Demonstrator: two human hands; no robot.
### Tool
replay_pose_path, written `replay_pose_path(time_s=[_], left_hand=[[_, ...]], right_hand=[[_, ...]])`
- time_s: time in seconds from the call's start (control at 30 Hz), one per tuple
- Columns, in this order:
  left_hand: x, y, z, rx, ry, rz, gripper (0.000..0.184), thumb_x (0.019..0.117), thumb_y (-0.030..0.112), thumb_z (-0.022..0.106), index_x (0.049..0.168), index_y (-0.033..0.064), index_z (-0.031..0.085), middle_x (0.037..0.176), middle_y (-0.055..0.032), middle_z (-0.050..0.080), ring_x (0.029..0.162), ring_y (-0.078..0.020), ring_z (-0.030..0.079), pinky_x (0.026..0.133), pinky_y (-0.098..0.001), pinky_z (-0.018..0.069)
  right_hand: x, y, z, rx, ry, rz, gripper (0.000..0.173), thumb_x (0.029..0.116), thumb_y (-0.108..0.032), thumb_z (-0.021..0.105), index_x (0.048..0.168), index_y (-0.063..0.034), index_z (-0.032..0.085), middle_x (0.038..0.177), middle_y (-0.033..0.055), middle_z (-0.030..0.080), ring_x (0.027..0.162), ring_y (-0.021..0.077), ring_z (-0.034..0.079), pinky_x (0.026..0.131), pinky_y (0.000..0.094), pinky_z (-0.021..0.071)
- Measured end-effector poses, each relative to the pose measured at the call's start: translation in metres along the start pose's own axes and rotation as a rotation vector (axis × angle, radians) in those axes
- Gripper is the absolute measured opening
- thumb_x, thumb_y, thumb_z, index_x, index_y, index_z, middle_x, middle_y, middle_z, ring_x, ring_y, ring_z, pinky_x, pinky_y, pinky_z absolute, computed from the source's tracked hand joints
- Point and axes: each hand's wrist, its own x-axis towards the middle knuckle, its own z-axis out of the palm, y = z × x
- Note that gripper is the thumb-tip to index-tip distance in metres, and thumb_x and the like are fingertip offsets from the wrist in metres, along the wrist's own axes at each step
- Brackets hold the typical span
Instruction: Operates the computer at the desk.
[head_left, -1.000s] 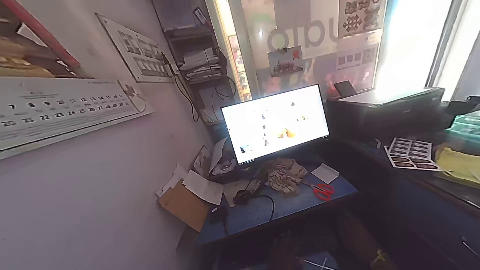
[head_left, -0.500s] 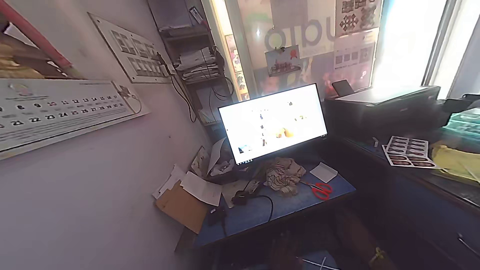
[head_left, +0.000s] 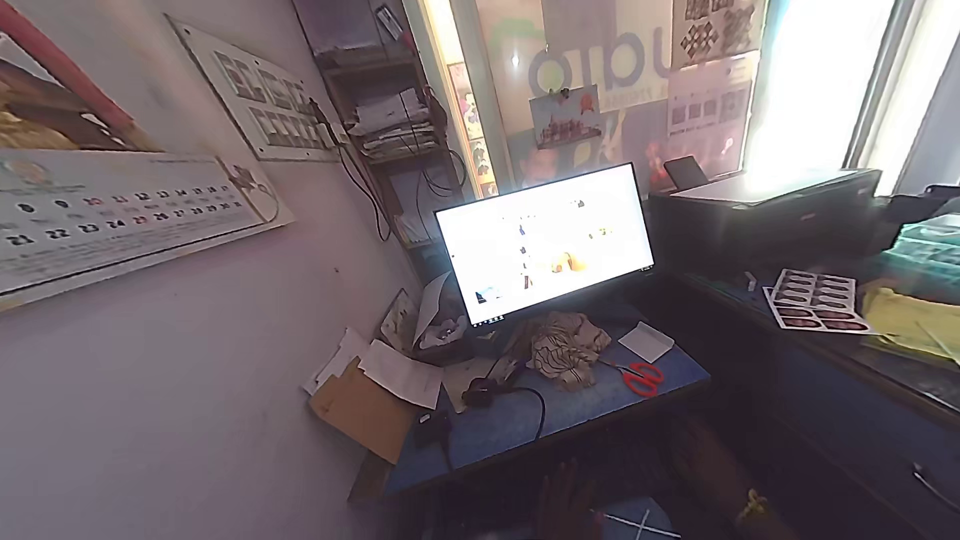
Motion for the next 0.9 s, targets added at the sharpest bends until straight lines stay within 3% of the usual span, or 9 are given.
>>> replay_pose_path(time_s=[0.2,0.3,0.43,0.57,0.67,0.8,0.9], left_hand=[[0.001,-0.002,-0.002,0.000,-0.021,0.029,0.049,0.1073,0.044,0.042,0.147,0.0200,0.058,0.163,-0.0081,0.041,0.153,-0.0293,0.034,0.125,-0.0570,0.0204],[0.002,-0.003,0.000,0.021,-0.045,0.047,0.053,0.1068,0.044,0.043,0.152,0.0180,0.052,0.165,-0.0049,0.038,0.154,-0.0259,0.032,0.126,-0.0552,0.0198],[0.003,-0.002,-0.001,0.024,-0.073,0.044,0.060,0.1069,0.047,0.042,0.156,0.0123,0.045,0.166,-0.0064,0.036,0.155,-0.0256,0.030,0.127,-0.0547,0.0178],[0.007,0.003,-0.007,0.004,-0.091,0.032,0.067,0.1044,0.049,0.048,0.156,0.0078,0.043,0.166,-0.0081,0.036,0.155,-0.0261,0.030,0.127,-0.0565,0.0146],[0.012,0.010,-0.006,0.056,-0.080,0.008,0.071,0.1053,0.055,0.041,0.158,0.0071,0.040,0.165,-0.0077,0.037,0.156,-0.0264,0.028,0.127,-0.0606,0.0091],[0.036,0.031,-0.026,0.016,-0.094,-0.126,0.065,0.1058,0.054,0.041,0.157,0.0145,0.044,0.158,-0.0103,0.049,0.150,-0.0285,0.040,0.127,-0.0592,0.0101],[0.043,0.032,-0.030,0.020,-0.053,-0.067,0.056,0.1058,0.049,0.046,0.154,0.0199,0.050,0.157,-0.0080,0.050,0.148,-0.0282,0.042,0.126,-0.0598,0.0162]], right_hand=[[0.001,-0.004,-0.005,-0.045,0.021,-0.008,0.042,0.0950,-0.029,0.059,0.131,-0.0085,0.069,0.141,0.0213,0.060,0.133,0.0403,0.055,0.110,0.0539,0.0455],[0.000,-0.006,-0.008,-0.053,0.006,-0.002,0.042,0.0941,-0.029,0.061,0.128,-0.0061,0.069,0.139,0.0221,0.060,0.132,0.0412,0.056,0.110,0.0541,0.0457],[0.001,-0.008,-0.010,-0.048,0.009,0.014,0.043,0.0936,-0.029,0.061,0.128,-0.0041,0.068,0.140,0.0232,0.060,0.132,0.0414,0.055,0.110,0.0529,0.0459],[0.003,-0.012,-0.014,-0.040,0.019,0.006,0.045,0.0925,-0.029,0.064,0.129,-0.0032,0.067,0.139,0.0243,0.059,0.131,0.0430,0.056,0.109,0.0546,0.0461],[0.002,-0.009,-0.011,-0.051,0.023,0.001,0.047,0.0908,-0.029,0.065,0.132,-0.0059,0.066,0.139,0.0223,0.060,0.131,0.0415,0.057,0.108,0.0538,0.0476],[0.001,-0.009,-0.016,-0.014,-0.068,0.062,0.053,0.0942,-0.029,0.065,0.142,-0.0064,0.059,0.148,0.0241,0.052,0.139,0.0406,0.049,0.113,0.0530,0.0430],[0.003,-0.014,-0.023,0.025,-0.111,0.087,0.056,0.0976,-0.028,0.062,0.147,-0.0028,0.054,0.153,0.0274,0.047,0.145,0.0413,0.043,0.120,0.0519,0.0356]])
